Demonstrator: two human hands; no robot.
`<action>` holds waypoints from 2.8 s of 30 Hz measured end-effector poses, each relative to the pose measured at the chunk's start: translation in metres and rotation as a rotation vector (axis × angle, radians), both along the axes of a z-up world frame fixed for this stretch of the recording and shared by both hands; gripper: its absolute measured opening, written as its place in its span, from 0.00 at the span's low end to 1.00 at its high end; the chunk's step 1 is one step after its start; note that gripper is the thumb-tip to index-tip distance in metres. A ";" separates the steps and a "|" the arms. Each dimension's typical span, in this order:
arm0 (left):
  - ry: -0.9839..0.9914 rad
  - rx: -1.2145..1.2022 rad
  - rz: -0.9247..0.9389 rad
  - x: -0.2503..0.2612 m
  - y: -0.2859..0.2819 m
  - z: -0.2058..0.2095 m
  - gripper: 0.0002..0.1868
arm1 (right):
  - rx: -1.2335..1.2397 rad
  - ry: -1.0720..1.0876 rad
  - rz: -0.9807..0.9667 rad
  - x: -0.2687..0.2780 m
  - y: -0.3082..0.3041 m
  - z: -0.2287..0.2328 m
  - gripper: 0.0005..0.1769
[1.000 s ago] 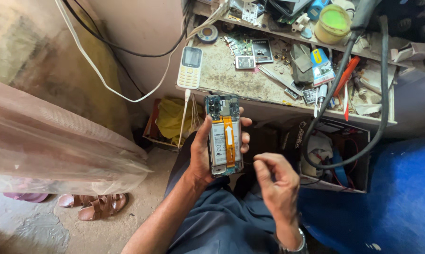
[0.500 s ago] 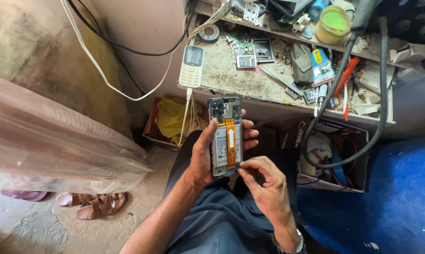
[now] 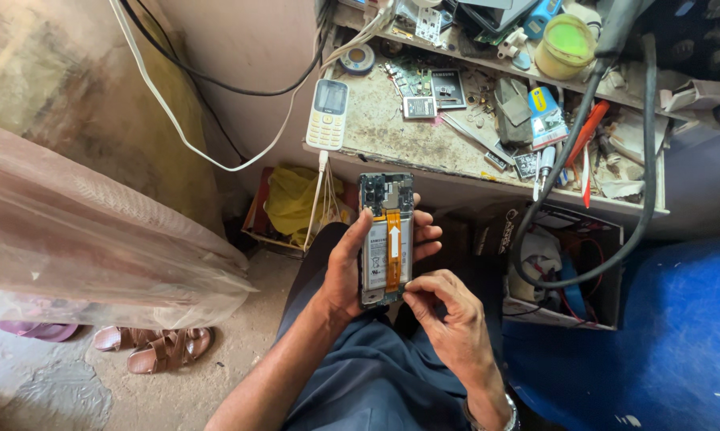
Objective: The person disassembles a smartphone, removes internal components and cables, and uses a prying tool and a thin applicator to manipulate parts and housings on a cluttered workbench.
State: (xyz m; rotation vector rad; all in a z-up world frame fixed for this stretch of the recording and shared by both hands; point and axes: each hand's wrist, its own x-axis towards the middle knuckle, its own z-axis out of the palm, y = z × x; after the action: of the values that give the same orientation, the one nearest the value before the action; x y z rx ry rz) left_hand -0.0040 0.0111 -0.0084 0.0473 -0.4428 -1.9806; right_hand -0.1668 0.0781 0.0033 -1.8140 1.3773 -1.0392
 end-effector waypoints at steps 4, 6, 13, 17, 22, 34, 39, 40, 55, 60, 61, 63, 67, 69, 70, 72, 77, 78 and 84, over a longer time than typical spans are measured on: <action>-0.047 -0.006 -0.002 -0.001 0.000 0.001 0.40 | -0.001 0.019 0.007 -0.001 0.000 0.003 0.07; -0.061 -0.002 -0.004 -0.002 0.001 0.002 0.40 | 0.001 0.028 0.012 -0.003 0.001 0.004 0.08; -0.061 0.045 0.003 -0.005 0.002 0.001 0.37 | 0.000 -0.004 -0.004 -0.004 0.002 -0.001 0.07; -0.053 0.064 0.006 -0.005 0.002 0.001 0.36 | 0.017 -0.013 -0.012 -0.004 0.003 -0.003 0.07; -0.069 0.065 0.007 -0.006 0.003 0.002 0.36 | 0.004 -0.034 -0.011 -0.005 0.003 -0.002 0.08; -0.134 0.078 -0.106 -0.011 0.001 -0.008 0.34 | 0.071 -0.003 -0.024 -0.010 0.003 0.001 0.07; -0.192 0.082 -0.113 -0.015 -0.001 -0.010 0.34 | 0.069 -0.028 -0.005 -0.011 0.002 0.002 0.08; -0.188 0.096 -0.113 -0.016 -0.001 -0.010 0.34 | 0.056 -0.029 -0.004 -0.012 0.002 0.002 0.08; -0.169 0.077 -0.012 -0.020 0.000 0.016 0.35 | 0.347 -0.535 -0.109 -0.023 0.003 -0.029 0.13; -0.159 0.062 -0.035 -0.022 -0.003 0.019 0.36 | 0.569 -0.815 0.069 -0.032 0.005 -0.040 0.16; -0.182 0.059 -0.049 -0.022 -0.005 0.020 0.36 | 0.577 -0.855 0.079 -0.033 0.006 -0.041 0.17; -0.228 0.055 -0.076 -0.020 -0.007 0.020 0.37 | 0.593 -0.933 0.098 -0.035 0.007 -0.043 0.18; -0.286 0.047 -0.108 -0.012 -0.005 0.014 0.40 | 0.568 -0.963 0.042 -0.035 0.001 -0.040 0.17; -0.291 0.123 -0.101 -0.007 0.001 0.007 0.42 | 0.522 -0.950 0.027 -0.034 -0.010 -0.032 0.16; -0.326 0.109 -0.069 -0.003 0.004 0.002 0.43 | 0.493 -0.924 0.011 -0.033 -0.017 -0.027 0.16; -0.396 0.082 -0.007 0.005 0.013 -0.011 0.44 | 0.438 -0.872 -0.022 -0.030 -0.037 -0.016 0.16; -0.570 0.101 -0.081 0.031 0.042 -0.059 0.43 | 0.399 -0.799 -0.098 -0.017 -0.100 -0.007 0.14; -0.633 0.104 -0.090 0.037 0.048 -0.071 0.43 | 0.407 -0.792 -0.110 -0.014 -0.112 -0.009 0.14; -0.694 0.193 -0.111 0.056 0.071 -0.154 0.41 | 0.441 -0.837 -0.108 0.007 -0.150 -0.022 0.14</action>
State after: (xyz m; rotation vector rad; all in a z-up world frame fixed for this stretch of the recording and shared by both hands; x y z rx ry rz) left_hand 0.0518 0.0823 -0.1620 0.8659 -0.7014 -2.0745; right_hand -0.1600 -0.0715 -0.0183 -0.8265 1.0537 -1.2279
